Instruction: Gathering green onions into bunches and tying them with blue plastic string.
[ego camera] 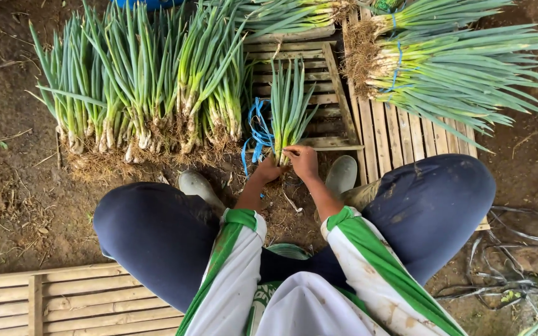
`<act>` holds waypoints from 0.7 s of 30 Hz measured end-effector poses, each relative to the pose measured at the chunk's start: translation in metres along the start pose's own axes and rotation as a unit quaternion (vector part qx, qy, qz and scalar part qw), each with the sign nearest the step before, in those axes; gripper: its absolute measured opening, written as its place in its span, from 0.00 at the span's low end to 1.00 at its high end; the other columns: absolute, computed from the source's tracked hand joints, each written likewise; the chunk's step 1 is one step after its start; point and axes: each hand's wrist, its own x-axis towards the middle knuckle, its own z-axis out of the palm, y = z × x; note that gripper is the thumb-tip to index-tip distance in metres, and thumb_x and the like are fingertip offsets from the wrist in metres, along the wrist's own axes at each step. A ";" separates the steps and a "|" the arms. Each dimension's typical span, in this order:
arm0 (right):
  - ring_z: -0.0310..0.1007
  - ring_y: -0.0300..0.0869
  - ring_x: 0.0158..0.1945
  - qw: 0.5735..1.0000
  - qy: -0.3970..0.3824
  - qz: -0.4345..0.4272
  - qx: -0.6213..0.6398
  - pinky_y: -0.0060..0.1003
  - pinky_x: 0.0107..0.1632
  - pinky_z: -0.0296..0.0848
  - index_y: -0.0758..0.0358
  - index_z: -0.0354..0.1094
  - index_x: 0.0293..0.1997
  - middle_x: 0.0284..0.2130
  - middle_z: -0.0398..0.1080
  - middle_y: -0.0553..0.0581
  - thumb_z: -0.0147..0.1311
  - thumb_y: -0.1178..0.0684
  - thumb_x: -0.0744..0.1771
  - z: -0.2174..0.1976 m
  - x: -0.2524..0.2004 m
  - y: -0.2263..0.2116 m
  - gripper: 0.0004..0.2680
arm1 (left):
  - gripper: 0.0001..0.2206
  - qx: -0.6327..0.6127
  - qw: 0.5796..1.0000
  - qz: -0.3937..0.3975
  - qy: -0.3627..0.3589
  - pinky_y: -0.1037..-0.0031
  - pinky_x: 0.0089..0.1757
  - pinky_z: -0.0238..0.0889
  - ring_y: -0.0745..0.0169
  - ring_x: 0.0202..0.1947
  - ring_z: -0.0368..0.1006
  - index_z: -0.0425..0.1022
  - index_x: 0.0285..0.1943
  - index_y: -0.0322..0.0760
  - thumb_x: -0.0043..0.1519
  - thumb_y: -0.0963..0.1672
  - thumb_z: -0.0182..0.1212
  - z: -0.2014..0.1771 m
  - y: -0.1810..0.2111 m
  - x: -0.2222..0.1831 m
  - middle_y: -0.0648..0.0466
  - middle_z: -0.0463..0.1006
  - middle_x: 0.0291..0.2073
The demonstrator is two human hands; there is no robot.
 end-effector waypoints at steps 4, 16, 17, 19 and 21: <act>0.80 0.61 0.46 1.000 -0.001 -0.004 0.011 0.56 0.44 0.80 0.66 0.78 0.52 0.42 0.79 0.69 0.58 0.60 0.71 -0.005 -0.010 -0.001 0.06 | 0.35 -0.115 0.993 0.025 0.027 0.49 0.46 0.68 0.37 0.47 0.71 0.39 0.81 0.24 0.63 0.41 0.46 0.011 -0.034 0.031 0.19 0.60 0.66; 0.79 0.64 0.49 0.999 -0.024 0.024 -0.008 0.62 0.44 0.82 0.72 0.75 0.54 0.44 0.77 0.73 0.57 0.62 0.71 -0.001 -0.003 0.014 0.07 | 0.20 0.094 0.982 0.023 0.160 0.48 0.38 0.80 0.30 0.45 0.78 0.69 0.61 0.20 0.69 0.46 0.53 0.021 -0.052 0.058 0.28 0.76 0.48; 0.78 0.65 0.50 0.999 -0.024 0.025 -0.006 0.64 0.46 0.82 0.72 0.75 0.54 0.45 0.77 0.73 0.58 0.61 0.71 0.000 -0.002 0.019 0.08 | 0.16 0.113 0.977 0.051 0.176 0.48 0.39 0.79 0.32 0.43 0.79 0.74 0.56 0.22 0.68 0.44 0.56 0.020 -0.051 0.055 0.32 0.77 0.44; 0.77 0.66 0.51 0.999 -0.023 0.025 -0.004 0.65 0.48 0.82 0.71 0.74 0.55 0.45 0.76 0.73 0.59 0.60 0.71 -0.001 -0.002 0.017 0.08 | 0.12 0.133 0.969 0.081 0.191 0.48 0.40 0.79 0.34 0.41 0.80 0.79 0.51 0.25 0.67 0.43 0.58 0.017 -0.047 0.052 0.36 0.79 0.39; 0.77 0.66 0.52 0.999 -0.023 0.029 -0.007 0.67 0.52 0.81 0.72 0.72 0.53 0.45 0.76 0.74 0.59 0.61 0.70 -0.004 -0.008 0.004 0.08 | 0.08 0.139 0.959 0.104 0.225 0.49 0.40 0.78 0.35 0.38 0.81 0.84 0.46 0.34 0.64 0.43 0.63 0.013 -0.046 0.050 0.39 0.82 0.35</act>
